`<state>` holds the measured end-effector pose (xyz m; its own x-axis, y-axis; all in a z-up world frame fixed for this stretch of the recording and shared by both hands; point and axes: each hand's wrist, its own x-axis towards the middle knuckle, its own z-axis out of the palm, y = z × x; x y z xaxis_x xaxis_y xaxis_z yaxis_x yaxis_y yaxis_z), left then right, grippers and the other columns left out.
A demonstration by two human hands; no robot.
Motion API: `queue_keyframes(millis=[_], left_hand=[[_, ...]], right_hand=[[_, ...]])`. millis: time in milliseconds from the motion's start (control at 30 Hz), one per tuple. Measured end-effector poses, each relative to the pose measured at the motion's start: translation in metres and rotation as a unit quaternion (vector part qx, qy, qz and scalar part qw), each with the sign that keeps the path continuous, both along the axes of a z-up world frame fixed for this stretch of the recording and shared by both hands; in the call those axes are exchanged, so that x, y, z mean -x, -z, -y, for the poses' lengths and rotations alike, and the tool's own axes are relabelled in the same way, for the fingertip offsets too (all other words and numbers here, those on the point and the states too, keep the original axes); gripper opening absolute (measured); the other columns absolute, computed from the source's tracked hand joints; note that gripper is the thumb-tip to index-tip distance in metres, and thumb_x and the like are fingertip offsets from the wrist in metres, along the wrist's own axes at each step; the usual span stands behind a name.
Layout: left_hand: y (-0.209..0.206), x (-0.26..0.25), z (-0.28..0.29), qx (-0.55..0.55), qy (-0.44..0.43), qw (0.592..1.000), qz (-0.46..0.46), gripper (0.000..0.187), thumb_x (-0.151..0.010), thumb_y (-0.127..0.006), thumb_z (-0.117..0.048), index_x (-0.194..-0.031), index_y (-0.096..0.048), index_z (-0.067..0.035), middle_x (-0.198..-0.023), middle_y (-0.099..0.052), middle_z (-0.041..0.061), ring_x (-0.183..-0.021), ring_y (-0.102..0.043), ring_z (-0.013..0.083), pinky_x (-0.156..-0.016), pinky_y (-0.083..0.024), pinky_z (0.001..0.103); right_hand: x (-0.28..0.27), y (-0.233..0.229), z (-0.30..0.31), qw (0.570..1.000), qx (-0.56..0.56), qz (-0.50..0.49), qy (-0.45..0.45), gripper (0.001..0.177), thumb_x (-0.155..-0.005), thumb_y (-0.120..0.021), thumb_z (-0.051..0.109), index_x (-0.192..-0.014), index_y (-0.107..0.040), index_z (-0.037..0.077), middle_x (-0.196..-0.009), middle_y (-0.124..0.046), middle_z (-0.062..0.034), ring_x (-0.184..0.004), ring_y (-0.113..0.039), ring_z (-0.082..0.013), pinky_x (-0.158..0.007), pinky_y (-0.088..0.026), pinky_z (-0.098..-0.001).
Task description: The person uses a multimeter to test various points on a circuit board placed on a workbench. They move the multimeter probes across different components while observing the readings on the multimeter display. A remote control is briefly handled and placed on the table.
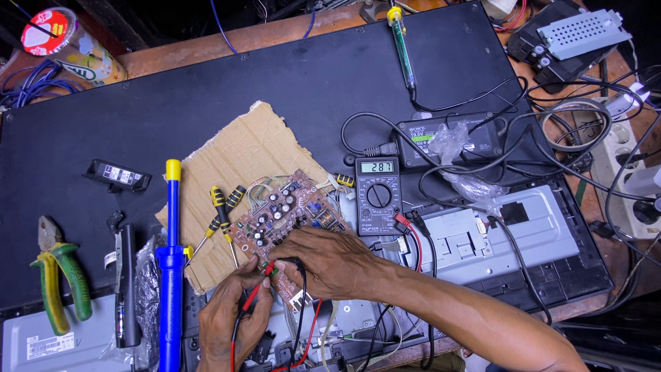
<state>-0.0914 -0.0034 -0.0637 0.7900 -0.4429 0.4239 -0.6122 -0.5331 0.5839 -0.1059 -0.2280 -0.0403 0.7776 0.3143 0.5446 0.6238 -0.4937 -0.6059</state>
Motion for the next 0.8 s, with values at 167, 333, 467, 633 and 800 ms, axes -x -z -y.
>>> queue_keyframes(millis=[167, 333, 467, 633, 800], left_hand=[[-0.0057, 0.0001, 0.0024, 0.002, 0.000, 1.000, 0.020, 0.003, -0.089, -0.070, -0.010, -0.092, -0.069, -0.007, -0.111, -0.077, 0.012, -0.109, -0.075, 0.0183, -0.096, -0.057, 0.030], [-0.0065, -0.0004, 0.0006, 0.003, 0.010, 1.000, -0.002, 0.003, -0.089, -0.070, -0.010, -0.092, -0.070, -0.009, -0.107, -0.077, 0.010, -0.112, -0.075, 0.0188, -0.097, -0.057, 0.030], [-0.0040, -0.0008, 0.0003, 0.000, 0.005, 1.000, 0.000, 0.004, -0.089, -0.070, -0.011, -0.093, -0.071, -0.010, -0.110, -0.077, 0.010, -0.112, -0.074, 0.0185, -0.098, -0.057, 0.031], [-0.0041, -0.0005, 0.0008, -0.003, 0.002, 1.000, -0.009, 0.003, -0.088, -0.071, -0.011, -0.091, -0.070, -0.010, -0.109, -0.078, 0.010, -0.114, -0.074, 0.0183, -0.097, -0.057, 0.030], [-0.0031, -0.0010, 0.0019, 0.005, 0.008, 1.000, 0.015, 0.003, -0.089, -0.071, -0.010, -0.091, -0.070, -0.008, -0.103, -0.078, 0.008, -0.112, -0.074, 0.0189, -0.099, -0.057, 0.033]], right_hand=[[0.0007, -0.0021, -0.0002, 1.000, -0.013, -0.019, 0.003, 0.021, -0.106, -0.050, 0.014, -0.122, -0.061, 0.006, -0.099, -0.063, -0.0109, -0.088, -0.065, -0.0316, -0.080, -0.053, -0.0411], [0.0004, -0.0021, 0.0002, 0.999, 0.008, -0.051, 0.012, 0.021, -0.106, -0.051, 0.016, -0.124, -0.060, 0.010, -0.097, -0.063, -0.0075, -0.086, -0.065, -0.0292, -0.077, -0.053, -0.0397], [-0.0002, 0.0004, 0.0002, 0.999, 0.013, -0.049, 0.011, 0.021, -0.106, -0.052, 0.017, -0.124, -0.061, 0.010, -0.096, -0.061, -0.0080, -0.085, -0.063, -0.0297, -0.076, -0.053, -0.0405], [-0.0010, 0.0004, -0.0004, 0.999, 0.018, -0.038, 0.011, 0.021, -0.107, -0.050, 0.017, -0.123, -0.061, 0.009, -0.096, -0.061, -0.0084, -0.085, -0.062, -0.0303, -0.077, -0.052, -0.0409], [-0.0005, -0.0024, -0.0007, 0.999, 0.020, -0.042, 0.015, 0.017, -0.105, -0.054, 0.013, -0.120, -0.060, 0.009, -0.096, -0.062, -0.0076, -0.085, -0.062, -0.0298, -0.077, -0.052, -0.0409]])
